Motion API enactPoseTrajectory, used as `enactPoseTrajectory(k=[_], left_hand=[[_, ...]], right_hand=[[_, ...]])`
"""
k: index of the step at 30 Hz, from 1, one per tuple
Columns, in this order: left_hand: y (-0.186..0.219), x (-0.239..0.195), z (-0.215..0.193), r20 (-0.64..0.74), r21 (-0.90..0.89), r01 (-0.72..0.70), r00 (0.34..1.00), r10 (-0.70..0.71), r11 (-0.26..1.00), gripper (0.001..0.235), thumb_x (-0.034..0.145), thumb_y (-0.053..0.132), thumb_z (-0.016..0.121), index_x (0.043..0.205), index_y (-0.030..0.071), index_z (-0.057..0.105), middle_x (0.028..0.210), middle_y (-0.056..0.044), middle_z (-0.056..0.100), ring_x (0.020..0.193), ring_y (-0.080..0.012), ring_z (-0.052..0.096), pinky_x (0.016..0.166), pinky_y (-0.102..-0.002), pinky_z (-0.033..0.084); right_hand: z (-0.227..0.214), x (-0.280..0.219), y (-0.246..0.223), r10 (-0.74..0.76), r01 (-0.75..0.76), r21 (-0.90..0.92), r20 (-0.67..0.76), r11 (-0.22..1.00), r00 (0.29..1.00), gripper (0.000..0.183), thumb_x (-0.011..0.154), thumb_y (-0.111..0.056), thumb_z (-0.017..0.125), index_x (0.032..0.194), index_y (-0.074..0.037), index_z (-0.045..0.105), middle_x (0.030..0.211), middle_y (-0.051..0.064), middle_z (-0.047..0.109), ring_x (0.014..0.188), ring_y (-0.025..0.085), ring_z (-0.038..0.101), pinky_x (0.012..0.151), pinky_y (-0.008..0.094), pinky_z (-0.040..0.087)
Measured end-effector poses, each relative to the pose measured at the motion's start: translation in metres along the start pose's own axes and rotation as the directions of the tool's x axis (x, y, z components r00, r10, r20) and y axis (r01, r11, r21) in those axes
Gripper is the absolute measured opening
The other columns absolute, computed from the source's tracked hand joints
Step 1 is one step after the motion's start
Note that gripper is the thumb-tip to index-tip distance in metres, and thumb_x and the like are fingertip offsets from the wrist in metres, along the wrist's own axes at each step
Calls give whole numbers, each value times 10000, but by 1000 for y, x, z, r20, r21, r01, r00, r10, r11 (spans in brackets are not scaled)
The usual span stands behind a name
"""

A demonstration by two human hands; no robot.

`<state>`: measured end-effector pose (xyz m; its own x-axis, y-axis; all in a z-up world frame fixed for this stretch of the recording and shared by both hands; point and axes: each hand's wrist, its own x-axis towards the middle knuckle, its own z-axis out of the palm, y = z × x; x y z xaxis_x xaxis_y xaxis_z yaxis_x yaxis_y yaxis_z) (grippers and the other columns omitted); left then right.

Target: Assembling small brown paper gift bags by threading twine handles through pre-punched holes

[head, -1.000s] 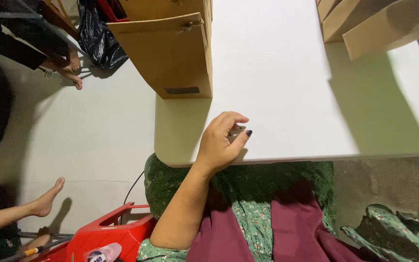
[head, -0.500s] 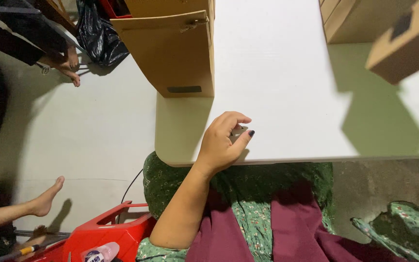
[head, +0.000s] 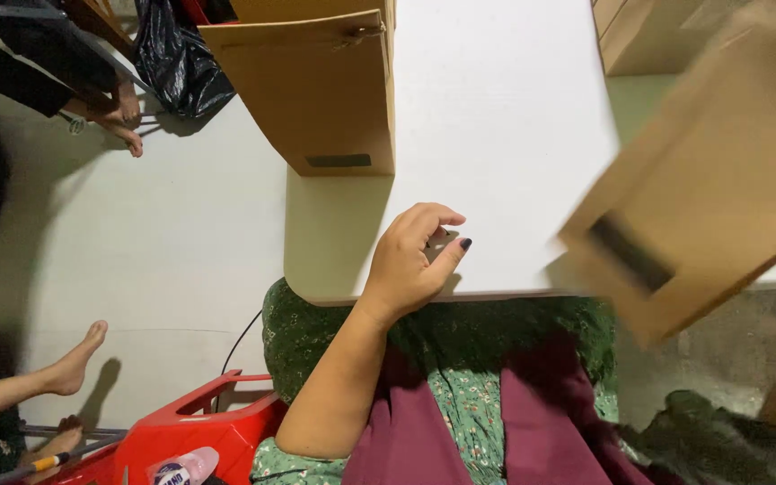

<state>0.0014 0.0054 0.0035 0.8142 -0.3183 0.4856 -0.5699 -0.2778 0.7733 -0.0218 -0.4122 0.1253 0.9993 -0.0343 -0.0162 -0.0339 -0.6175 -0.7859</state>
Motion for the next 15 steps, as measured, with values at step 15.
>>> enactPoseTrajectory(k=[15], left_hand=[[19, 1, -13, 92, -64, 136, 987, -130, 989, 234, 953, 183, 632, 1183, 143, 658, 1092, -11, 694, 828, -157, 656, 819, -293, 546]], right_hand=[[172, -24, 9, 69, -32, 656, -32, 754, 997, 246, 972, 35, 643, 1208, -26, 607, 1019, 100, 671, 943, 143, 665, 896, 260, 599]])
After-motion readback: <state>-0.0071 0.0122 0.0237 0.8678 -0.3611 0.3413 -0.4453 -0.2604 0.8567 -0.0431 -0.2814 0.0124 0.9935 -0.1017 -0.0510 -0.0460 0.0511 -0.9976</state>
